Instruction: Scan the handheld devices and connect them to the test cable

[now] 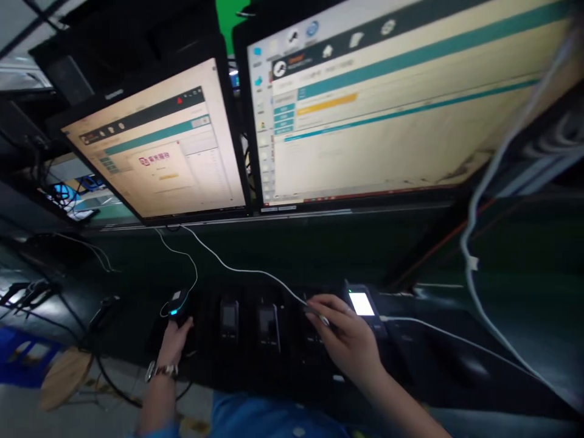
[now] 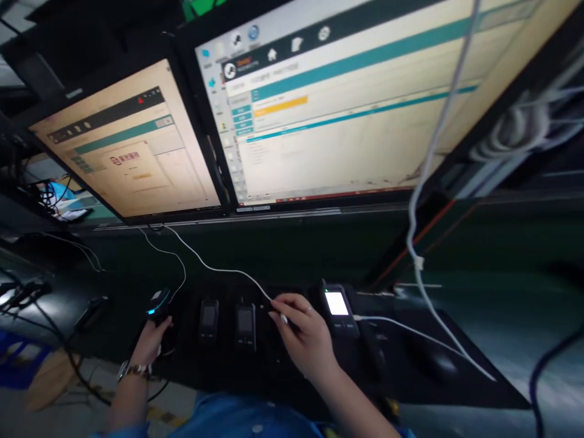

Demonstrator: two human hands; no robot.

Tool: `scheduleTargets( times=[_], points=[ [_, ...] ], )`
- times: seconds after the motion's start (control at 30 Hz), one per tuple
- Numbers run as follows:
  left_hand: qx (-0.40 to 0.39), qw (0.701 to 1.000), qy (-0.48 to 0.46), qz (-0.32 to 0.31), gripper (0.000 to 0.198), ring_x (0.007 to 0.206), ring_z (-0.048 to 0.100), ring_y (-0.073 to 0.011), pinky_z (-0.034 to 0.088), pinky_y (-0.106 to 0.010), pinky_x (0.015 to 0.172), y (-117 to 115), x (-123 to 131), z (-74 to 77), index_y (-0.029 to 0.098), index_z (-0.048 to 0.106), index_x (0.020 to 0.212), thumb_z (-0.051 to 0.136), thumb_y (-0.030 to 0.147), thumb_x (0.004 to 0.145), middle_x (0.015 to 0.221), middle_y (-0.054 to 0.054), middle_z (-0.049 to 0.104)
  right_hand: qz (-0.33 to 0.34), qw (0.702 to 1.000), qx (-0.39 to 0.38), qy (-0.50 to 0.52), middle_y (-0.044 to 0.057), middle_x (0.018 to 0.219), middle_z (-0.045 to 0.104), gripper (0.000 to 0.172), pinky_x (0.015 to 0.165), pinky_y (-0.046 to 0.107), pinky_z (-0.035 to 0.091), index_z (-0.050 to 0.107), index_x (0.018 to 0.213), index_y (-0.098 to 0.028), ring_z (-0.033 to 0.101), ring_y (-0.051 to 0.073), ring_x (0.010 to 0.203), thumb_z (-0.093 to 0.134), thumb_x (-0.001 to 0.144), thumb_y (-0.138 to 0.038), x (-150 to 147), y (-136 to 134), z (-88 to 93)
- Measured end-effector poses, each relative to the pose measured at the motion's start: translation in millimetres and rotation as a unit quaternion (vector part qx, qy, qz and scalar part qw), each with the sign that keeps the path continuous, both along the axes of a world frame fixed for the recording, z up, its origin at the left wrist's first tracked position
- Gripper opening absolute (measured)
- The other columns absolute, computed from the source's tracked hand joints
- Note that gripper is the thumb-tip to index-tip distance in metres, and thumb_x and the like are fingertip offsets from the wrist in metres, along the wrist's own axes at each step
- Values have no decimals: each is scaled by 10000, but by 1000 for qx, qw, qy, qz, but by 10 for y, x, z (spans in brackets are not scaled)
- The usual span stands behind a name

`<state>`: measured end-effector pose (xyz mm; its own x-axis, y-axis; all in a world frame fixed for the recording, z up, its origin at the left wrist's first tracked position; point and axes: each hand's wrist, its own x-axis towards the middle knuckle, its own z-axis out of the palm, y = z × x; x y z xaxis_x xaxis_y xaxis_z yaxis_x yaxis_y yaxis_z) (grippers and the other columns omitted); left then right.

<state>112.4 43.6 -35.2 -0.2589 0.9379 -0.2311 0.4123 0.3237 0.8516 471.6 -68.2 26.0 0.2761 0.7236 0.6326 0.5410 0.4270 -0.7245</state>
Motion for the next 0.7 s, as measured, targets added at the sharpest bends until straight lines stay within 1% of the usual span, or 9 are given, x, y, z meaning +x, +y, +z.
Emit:
scheduleTargets(
  times=[0.1, 0.17, 0.23, 0.3, 0.37, 0.4, 0.43, 0.57, 0.7],
  points=[
    [-36, 991, -104, -81, 554, 716, 619, -183, 485, -278, 653, -387, 373, 307, 138, 657, 923, 706, 602, 623, 744, -35, 663, -14, 1000, 4, 23, 54, 904, 655, 140, 623, 261, 551, 700, 952, -227, 658, 161, 780, 591, 864, -235, 20, 38, -112],
    [-90, 977, -153, -116, 554, 626, 580, -150, 452, -253, 587, -622, 703, 418, 134, 663, 899, 729, 601, 609, 690, -26, 652, -21, 1000, -4, 22, 67, 922, 660, 156, 657, 283, 547, 690, 956, -208, 647, 173, 814, 559, 880, -245, 41, 78, -167],
    [-108, 972, -160, -138, 524, 602, 558, -131, 430, -239, 572, -782, 986, 430, 132, 659, 882, 742, 574, 614, 667, -20, 644, -6, 997, -63, -52, 87, 961, 678, 215, 772, 337, 525, 680, 975, -192, 618, 206, 930, 478, 901, -204, 33, 128, -215],
    [-90, 977, -146, -130, 496, 605, 548, -124, 421, -234, 577, -858, 1157, 375, 136, 648, 874, 763, 536, 604, 652, -7, 632, 39, 965, -173, -195, 105, 1002, 694, 286, 915, 403, 444, 670, 1014, -175, 559, 249, 1068, 419, 883, -128, -37, 186, -272],
    [-61, 984, -136, -99, 477, 602, 540, -123, 416, -235, 573, -874, 1212, 308, 145, 635, 862, 782, 503, 584, 637, 7, 615, 77, 909, -270, -309, 146, 975, 705, 282, 991, 446, 352, 671, 1003, -129, 532, 293, 1108, 432, 855, -114, -173, 250, -346],
    [-53, 986, -138, -82, 474, 598, 537, -123, 414, -236, 567, -870, 1208, 285, 151, 630, 863, 786, 494, 577, 633, 11, 609, 85, 890, -297, -334, 173, 936, 706, 254, 1001, 456, 329, 673, 980, -98, 543, 313, 1086, 457, 860, -157, -256, 283, -388],
    [-51, 986, -145, -67, 471, 596, 537, -124, 414, -237, 564, -864, 1192, 274, 153, 628, 864, 787, 489, 575, 631, 13, 606, 86, 882, -311, -342, 195, 893, 703, 267, 1002, 460, 319, 669, 966, -68, 562, 328, 1048, 479, 874, -231, -341, 317, -431],
    [-52, 982, -179, -35, 460, 596, 551, -124, 423, -234, 570, -871, 1105, 317, 148, 646, 861, 793, 472, 571, 632, 1, 615, 70, 865, -352, -350, 223, 890, 696, 607, 935, 465, 362, 605, 1097, -3, 624, 352, 941, 496, 860, -551, -594, 458, -551],
    [-70, 979, -191, -33, 468, 597, 560, -125, 428, -235, 573, -926, 1088, 360, 140, 662, 852, 809, 467, 550, 626, -6, 623, 75, 827, -409, -378, 264, 911, 690, 887, 839, 503, 401, 407, 1342, 50, 653, 387, 905, 558, 789, -627, -673, 604, -556]
  ],
)
